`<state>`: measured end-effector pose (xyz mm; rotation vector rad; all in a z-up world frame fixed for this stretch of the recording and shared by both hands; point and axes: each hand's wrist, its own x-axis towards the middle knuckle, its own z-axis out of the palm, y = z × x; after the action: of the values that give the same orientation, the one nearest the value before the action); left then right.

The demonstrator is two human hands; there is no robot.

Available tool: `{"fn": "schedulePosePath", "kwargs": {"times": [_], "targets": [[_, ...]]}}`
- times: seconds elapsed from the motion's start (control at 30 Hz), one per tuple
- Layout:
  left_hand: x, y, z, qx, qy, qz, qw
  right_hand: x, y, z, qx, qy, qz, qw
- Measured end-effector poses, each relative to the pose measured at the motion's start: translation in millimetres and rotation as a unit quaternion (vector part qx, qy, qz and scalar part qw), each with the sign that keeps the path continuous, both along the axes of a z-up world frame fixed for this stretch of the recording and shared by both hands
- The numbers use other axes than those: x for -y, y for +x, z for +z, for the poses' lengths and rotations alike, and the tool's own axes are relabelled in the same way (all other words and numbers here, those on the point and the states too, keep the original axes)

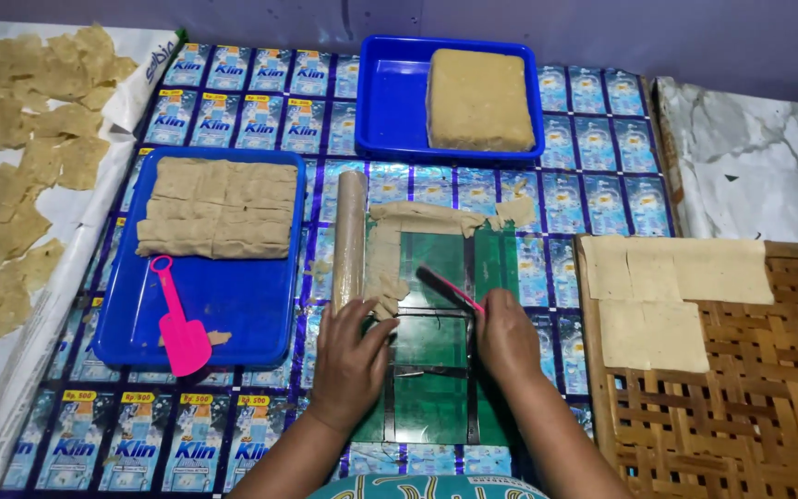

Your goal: Cutting and rolling dough sheets on a flat surface using a scraper and rolling pin.

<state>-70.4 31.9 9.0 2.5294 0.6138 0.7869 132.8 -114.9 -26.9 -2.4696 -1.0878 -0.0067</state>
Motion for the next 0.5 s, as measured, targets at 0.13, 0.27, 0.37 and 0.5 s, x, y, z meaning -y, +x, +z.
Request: {"fn": "schedulePosePath", "kwargs": {"times": [0.13, 0.27, 0.37, 0.5], "targets": [[-19.5, -6.4, -32.5, -0.059, 0.018, 0.058, 0.996, 4.6, 4.6, 52.9, 0.072, -0.09, 0.044, 0.992], [-18.0, -5.9, -38.7, 0.006, -0.085, 0.058, 0.995, 11.0, 31.2, 46.4, 0.123, -0.19, 0.089, 0.97], [-19.2, -2.1, -39.9, 0.059, -0.133, 0.076, 0.986, -7.1, 32.2, 43.2, 0.11, -0.205, 0.139, 0.962], [-18.6, -1.4, -42.2, 0.079, -0.15, 0.084, 0.982, -45.9, 10.2, 34.9, 0.134, -0.145, 0.187, 0.962]]}}
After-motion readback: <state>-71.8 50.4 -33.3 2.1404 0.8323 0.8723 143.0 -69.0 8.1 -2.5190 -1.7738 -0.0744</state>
